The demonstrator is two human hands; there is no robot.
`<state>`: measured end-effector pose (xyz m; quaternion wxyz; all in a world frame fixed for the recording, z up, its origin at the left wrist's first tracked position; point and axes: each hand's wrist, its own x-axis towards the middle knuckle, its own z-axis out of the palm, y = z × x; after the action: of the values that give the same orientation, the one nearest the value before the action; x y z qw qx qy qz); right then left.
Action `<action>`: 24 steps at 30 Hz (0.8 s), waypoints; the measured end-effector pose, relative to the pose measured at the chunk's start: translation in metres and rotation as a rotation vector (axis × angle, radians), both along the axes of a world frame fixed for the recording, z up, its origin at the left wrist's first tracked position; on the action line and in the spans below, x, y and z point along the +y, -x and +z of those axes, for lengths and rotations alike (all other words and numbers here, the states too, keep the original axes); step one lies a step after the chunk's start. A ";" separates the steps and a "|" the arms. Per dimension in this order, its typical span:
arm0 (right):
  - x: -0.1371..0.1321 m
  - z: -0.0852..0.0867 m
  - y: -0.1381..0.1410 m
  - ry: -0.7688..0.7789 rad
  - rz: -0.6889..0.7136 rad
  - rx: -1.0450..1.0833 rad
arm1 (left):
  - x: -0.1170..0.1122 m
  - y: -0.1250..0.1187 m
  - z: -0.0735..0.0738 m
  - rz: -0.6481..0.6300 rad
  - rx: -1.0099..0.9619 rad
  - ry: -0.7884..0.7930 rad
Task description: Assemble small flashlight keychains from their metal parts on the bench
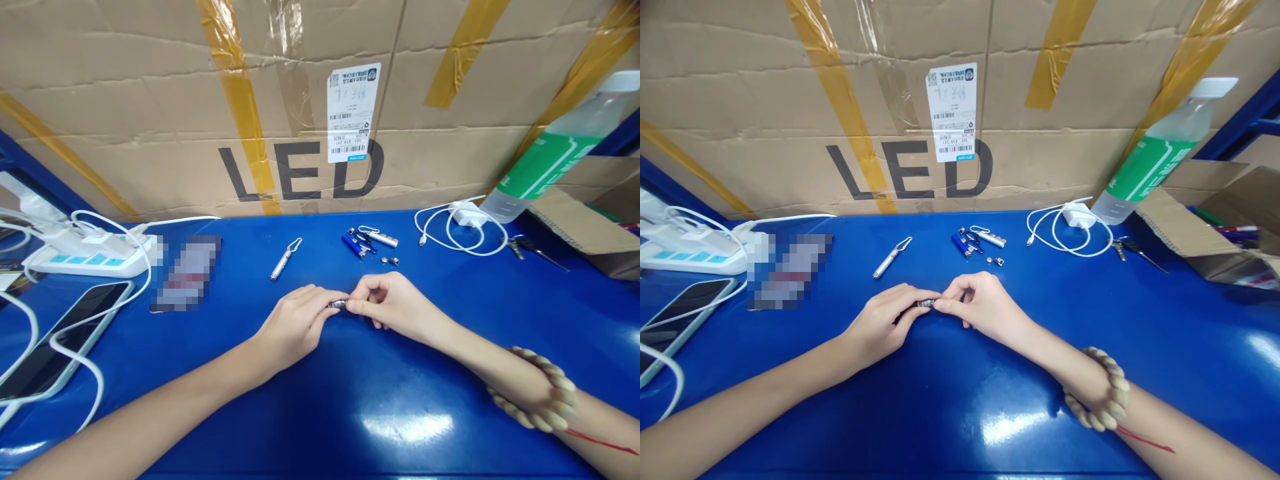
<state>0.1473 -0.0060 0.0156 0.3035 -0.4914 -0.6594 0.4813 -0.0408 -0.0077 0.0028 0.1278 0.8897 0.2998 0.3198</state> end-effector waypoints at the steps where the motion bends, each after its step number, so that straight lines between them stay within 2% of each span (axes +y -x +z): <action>1: 0.001 0.000 0.000 -0.061 -0.018 -0.019 | -0.001 0.000 0.001 0.013 -0.006 0.004; 5: 0.000 0.002 -0.001 -0.435 -0.128 -0.050 | -0.002 -0.002 0.002 0.067 -0.029 0.000; 8: -0.002 0.005 -0.003 -0.636 -0.069 -0.022 | -0.001 -0.002 0.001 0.057 -0.049 -0.038; 17: -0.004 0.004 -0.013 -1.049 0.029 -0.254 | -0.003 -0.002 0.005 0.038 -0.020 0.065; 24: -0.001 0.001 -0.019 -1.172 0.047 -0.407 | -0.004 -0.001 0.005 0.021 -0.029 0.090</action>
<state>0.1667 -0.0067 0.0165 0.3804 -0.3104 -0.8693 -0.0578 -0.0397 -0.0118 0.0077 0.1687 0.8750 0.3214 0.3203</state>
